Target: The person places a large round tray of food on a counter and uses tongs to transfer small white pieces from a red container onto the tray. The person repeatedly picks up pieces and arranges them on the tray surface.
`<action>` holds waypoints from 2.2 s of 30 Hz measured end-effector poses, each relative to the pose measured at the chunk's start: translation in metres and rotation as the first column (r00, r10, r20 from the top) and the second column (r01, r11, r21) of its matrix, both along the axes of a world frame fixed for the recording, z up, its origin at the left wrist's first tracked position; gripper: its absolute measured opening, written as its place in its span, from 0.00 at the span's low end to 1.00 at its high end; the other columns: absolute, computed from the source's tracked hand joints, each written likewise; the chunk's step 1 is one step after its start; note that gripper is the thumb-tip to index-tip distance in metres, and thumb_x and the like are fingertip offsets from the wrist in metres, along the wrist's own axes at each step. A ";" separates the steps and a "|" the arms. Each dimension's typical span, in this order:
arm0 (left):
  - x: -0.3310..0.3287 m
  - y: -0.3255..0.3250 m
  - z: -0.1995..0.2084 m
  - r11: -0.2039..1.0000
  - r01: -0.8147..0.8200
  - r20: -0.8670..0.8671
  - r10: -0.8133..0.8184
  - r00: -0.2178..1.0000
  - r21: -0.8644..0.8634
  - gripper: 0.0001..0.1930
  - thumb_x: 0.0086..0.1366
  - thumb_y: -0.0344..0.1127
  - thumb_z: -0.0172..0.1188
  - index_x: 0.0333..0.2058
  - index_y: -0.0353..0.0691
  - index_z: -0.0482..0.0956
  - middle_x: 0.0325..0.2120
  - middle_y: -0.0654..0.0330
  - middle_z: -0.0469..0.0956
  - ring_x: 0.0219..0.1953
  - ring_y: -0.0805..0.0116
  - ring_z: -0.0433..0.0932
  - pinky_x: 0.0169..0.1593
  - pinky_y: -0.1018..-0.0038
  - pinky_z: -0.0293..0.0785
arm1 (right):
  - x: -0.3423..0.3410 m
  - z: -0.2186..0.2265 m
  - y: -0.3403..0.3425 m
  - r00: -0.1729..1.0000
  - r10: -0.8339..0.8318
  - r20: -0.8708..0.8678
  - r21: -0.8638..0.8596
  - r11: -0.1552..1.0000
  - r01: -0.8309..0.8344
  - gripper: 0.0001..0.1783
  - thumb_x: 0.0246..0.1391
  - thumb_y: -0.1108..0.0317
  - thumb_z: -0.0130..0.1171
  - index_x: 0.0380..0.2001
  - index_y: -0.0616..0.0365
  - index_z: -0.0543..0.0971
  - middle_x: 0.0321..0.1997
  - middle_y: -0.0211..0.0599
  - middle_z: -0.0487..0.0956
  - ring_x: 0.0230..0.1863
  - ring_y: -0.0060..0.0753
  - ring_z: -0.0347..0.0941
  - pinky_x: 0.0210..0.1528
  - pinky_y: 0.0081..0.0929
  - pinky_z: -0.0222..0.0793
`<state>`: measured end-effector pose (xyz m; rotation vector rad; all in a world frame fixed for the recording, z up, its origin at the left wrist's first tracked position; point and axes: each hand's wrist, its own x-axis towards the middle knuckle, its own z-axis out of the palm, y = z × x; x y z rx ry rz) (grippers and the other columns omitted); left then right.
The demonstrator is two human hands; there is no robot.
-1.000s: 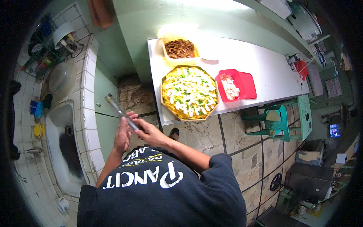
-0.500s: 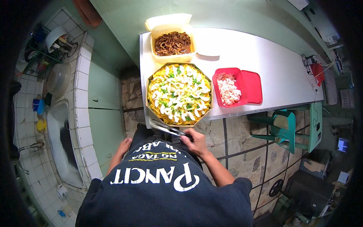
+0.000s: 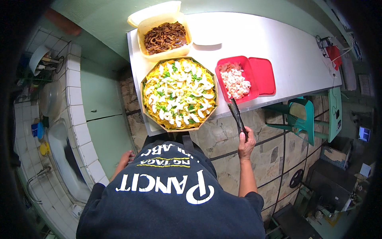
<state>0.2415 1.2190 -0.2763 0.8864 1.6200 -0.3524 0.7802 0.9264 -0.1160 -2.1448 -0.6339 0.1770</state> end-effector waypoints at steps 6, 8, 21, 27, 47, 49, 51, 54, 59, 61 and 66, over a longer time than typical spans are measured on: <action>0.036 0.027 0.015 0.999 0.012 0.057 -0.015 0.998 0.046 0.22 0.69 0.54 0.48 0.56 0.51 0.71 0.41 0.68 0.77 0.36 0.73 0.74 0.39 0.70 0.68 | 0.000 -0.002 0.005 1.000 0.020 0.017 -0.042 0.999 -0.020 0.18 0.58 0.57 0.53 0.42 0.60 0.75 0.29 0.42 0.76 0.30 0.41 0.73 0.37 0.34 0.69; 0.046 0.029 0.018 0.999 0.019 0.089 -0.022 0.996 0.035 0.22 0.68 0.53 0.49 0.56 0.51 0.71 0.41 0.68 0.77 0.36 0.74 0.74 0.39 0.70 0.68 | -0.001 -0.002 0.003 1.000 0.016 0.014 -0.058 0.998 -0.015 0.17 0.58 0.57 0.54 0.42 0.60 0.75 0.29 0.41 0.76 0.30 0.41 0.73 0.36 0.34 0.69; 0.028 0.016 0.017 0.999 0.036 -0.019 -0.036 0.999 -0.024 0.19 0.67 0.52 0.51 0.52 0.53 0.73 0.40 0.69 0.77 0.36 0.73 0.75 0.39 0.68 0.69 | -0.004 -0.006 -0.014 1.000 0.025 0.007 -0.095 0.995 -0.025 0.15 0.56 0.61 0.56 0.42 0.60 0.76 0.32 0.41 0.79 0.31 0.38 0.76 0.36 0.31 0.71; 0.029 0.007 0.011 0.999 0.045 0.005 -0.045 0.999 -0.002 0.20 0.67 0.52 0.51 0.54 0.53 0.74 0.41 0.69 0.77 0.37 0.72 0.75 0.39 0.68 0.69 | -0.012 -0.002 -0.013 0.997 0.070 0.042 -0.148 0.987 -0.063 0.14 0.57 0.63 0.59 0.42 0.60 0.77 0.33 0.40 0.79 0.30 0.35 0.76 0.35 0.29 0.71; 0.043 -0.002 0.007 0.997 0.077 0.048 -0.077 0.996 0.007 0.16 0.68 0.50 0.49 0.49 0.52 0.76 0.37 0.70 0.77 0.34 0.74 0.75 0.38 0.69 0.69 | -0.015 0.013 -0.010 0.995 -0.051 0.083 -0.041 0.998 0.055 0.14 0.61 0.61 0.59 0.44 0.58 0.79 0.30 0.35 0.78 0.25 0.24 0.69 0.29 0.23 0.67; 0.041 -0.004 0.006 0.997 0.080 0.047 -0.080 0.996 0.004 0.14 0.68 0.48 0.51 0.46 0.51 0.76 0.35 0.70 0.78 0.33 0.74 0.75 0.37 0.68 0.69 | -0.015 0.012 -0.010 0.996 -0.049 0.069 -0.037 0.998 0.051 0.14 0.61 0.61 0.59 0.44 0.58 0.79 0.30 0.35 0.78 0.26 0.24 0.70 0.30 0.23 0.67; 0.036 -0.006 0.003 0.995 0.100 0.026 -0.100 0.995 0.000 0.11 0.67 0.45 0.52 0.43 0.51 0.77 0.32 0.70 0.78 0.31 0.75 0.76 0.36 0.68 0.69 | -0.016 0.011 -0.010 0.998 -0.057 0.027 -0.058 0.997 0.058 0.14 0.61 0.61 0.59 0.44 0.58 0.79 0.31 0.35 0.79 0.26 0.24 0.71 0.30 0.24 0.68; 0.029 -0.007 -0.002 0.986 0.144 0.060 -0.149 0.987 0.090 0.07 0.66 0.40 0.52 0.40 0.49 0.77 0.29 0.69 0.78 0.30 0.75 0.77 0.34 0.69 0.70 | -0.019 0.007 -0.004 0.999 -0.030 0.039 -0.047 0.998 0.032 0.14 0.61 0.61 0.58 0.45 0.58 0.79 0.33 0.37 0.79 0.28 0.26 0.73 0.32 0.25 0.70; 0.035 -0.005 -0.010 0.990 0.056 0.094 -0.069 0.993 0.131 0.07 0.65 0.34 0.50 0.40 0.47 0.76 0.29 0.68 0.78 0.29 0.75 0.78 0.31 0.75 0.69 | -0.031 0.006 0.011 0.995 0.084 0.055 -0.078 0.994 -0.080 0.15 0.61 0.60 0.58 0.46 0.57 0.78 0.36 0.41 0.80 0.30 0.36 0.76 0.33 0.28 0.72; 0.038 -0.007 -0.010 0.991 0.041 0.102 -0.054 0.993 0.127 0.08 0.65 0.33 0.51 0.40 0.46 0.77 0.29 0.68 0.78 0.29 0.75 0.77 0.30 0.76 0.69 | -0.032 0.010 0.015 0.989 0.130 0.066 -0.091 0.988 -0.124 0.15 0.61 0.60 0.58 0.46 0.56 0.78 0.37 0.43 0.80 0.31 0.41 0.77 0.33 0.31 0.72; 0.029 -0.008 -0.013 0.995 0.069 0.085 -0.075 0.994 0.072 0.08 0.64 0.35 0.55 0.41 0.47 0.80 0.27 0.69 0.77 0.27 0.76 0.76 0.29 0.76 0.69 | -0.021 0.018 0.019 0.971 0.172 0.164 -0.152 0.977 -0.148 0.16 0.61 0.60 0.58 0.47 0.56 0.77 0.35 0.44 0.79 0.31 0.45 0.77 0.33 0.36 0.71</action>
